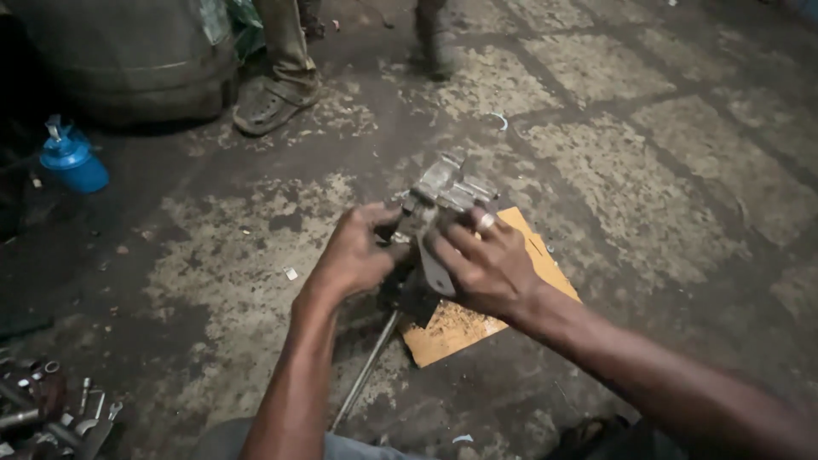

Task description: The person sits on the workshop floor and files the flat surface of a metal engine casing with a flat file, repeatedly repositioning and turning the casing to file different edges and sides over a cardboard sheet.

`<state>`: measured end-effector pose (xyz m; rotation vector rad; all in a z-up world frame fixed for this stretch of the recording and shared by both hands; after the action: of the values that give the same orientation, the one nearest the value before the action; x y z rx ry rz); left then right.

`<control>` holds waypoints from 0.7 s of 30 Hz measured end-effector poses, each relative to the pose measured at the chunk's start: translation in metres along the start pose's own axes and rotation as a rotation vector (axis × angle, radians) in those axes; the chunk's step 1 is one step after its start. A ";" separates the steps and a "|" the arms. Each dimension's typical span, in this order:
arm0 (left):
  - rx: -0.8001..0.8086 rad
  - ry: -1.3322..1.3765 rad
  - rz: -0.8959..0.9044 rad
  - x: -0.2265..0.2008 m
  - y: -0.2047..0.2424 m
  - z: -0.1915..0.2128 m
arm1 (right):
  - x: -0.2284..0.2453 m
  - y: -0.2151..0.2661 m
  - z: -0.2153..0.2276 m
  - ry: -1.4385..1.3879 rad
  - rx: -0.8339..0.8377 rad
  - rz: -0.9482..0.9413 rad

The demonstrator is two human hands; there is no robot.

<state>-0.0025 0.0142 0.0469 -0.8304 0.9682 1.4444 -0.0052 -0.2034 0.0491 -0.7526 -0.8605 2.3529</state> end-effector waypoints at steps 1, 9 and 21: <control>0.004 -0.002 0.001 -0.003 0.003 0.000 | -0.001 -0.002 0.002 0.000 0.002 -0.004; 0.030 -0.034 -0.029 -0.013 0.012 0.000 | -0.008 0.010 0.003 0.027 -0.009 0.114; -0.011 -0.010 -0.173 0.018 -0.007 -0.020 | 0.015 0.006 0.015 0.160 0.160 0.213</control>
<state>0.0023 0.0037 0.0213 -0.8918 0.8598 1.3055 -0.0275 -0.2037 0.0497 -0.9903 -0.5402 2.4686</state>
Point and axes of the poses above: each hand's wrist, its own y-axis away from the middle knuckle, its own z-axis out of the back of the hand, x = y × z, the point moved 1 cm from there along -y, towards the middle knuckle, and after that the axes turned 8 degrees about -x, right-handed, at the moved point
